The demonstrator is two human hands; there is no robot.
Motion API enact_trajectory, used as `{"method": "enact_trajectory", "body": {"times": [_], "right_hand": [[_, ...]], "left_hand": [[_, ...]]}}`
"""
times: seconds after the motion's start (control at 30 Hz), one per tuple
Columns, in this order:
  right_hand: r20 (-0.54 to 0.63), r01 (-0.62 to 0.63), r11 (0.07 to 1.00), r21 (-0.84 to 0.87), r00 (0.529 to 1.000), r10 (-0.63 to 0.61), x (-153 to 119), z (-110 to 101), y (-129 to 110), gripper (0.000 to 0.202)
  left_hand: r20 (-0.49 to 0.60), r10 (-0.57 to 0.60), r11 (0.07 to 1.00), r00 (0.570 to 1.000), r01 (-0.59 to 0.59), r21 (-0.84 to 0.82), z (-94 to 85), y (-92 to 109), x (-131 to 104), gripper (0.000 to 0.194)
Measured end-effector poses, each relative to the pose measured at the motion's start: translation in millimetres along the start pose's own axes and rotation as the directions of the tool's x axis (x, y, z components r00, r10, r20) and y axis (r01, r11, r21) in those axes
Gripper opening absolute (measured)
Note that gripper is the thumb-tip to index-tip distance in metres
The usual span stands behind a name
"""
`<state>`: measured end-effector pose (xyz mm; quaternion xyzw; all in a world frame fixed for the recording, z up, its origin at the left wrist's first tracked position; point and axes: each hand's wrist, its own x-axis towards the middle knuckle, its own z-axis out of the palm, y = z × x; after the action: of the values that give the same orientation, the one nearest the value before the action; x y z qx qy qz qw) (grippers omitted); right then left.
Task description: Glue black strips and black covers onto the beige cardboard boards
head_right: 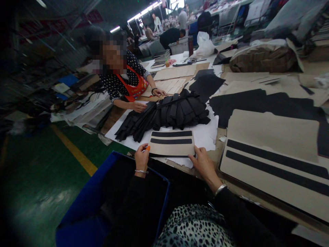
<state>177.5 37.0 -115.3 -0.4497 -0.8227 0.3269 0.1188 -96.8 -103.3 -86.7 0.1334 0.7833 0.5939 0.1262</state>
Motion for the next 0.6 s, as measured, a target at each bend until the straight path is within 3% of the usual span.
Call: {"method": "enact_trajectory", "body": {"times": [0.17,0.33,0.5,0.6], "right_hand": [[0.022,-0.004,0.999,-0.037,1.0,0.005,-1.2,-3.9,-5.4,0.041],[0.019,-0.005,0.996,-0.09,1.0,0.007,-5.2,-8.9,-14.5,0.042],[0.003,-0.014,0.995,-0.098,1.0,0.014,-7.9,-10.9,-20.6,0.045],[-0.018,-0.021,0.997,-0.076,1.0,0.02,-7.6,-9.3,-19.8,0.047]], "left_hand": [[0.063,-0.236,0.886,0.97,0.242,-0.396,16.9,8.8,-4.3,0.019],[0.213,-0.408,0.698,0.888,0.454,-0.554,30.8,19.1,-5.5,0.021],[0.316,-0.414,0.598,0.853,0.517,-0.612,40.4,34.4,-17.0,0.031],[0.445,-0.305,0.513,0.842,0.538,-0.669,36.1,41.4,-29.7,0.035]]}}
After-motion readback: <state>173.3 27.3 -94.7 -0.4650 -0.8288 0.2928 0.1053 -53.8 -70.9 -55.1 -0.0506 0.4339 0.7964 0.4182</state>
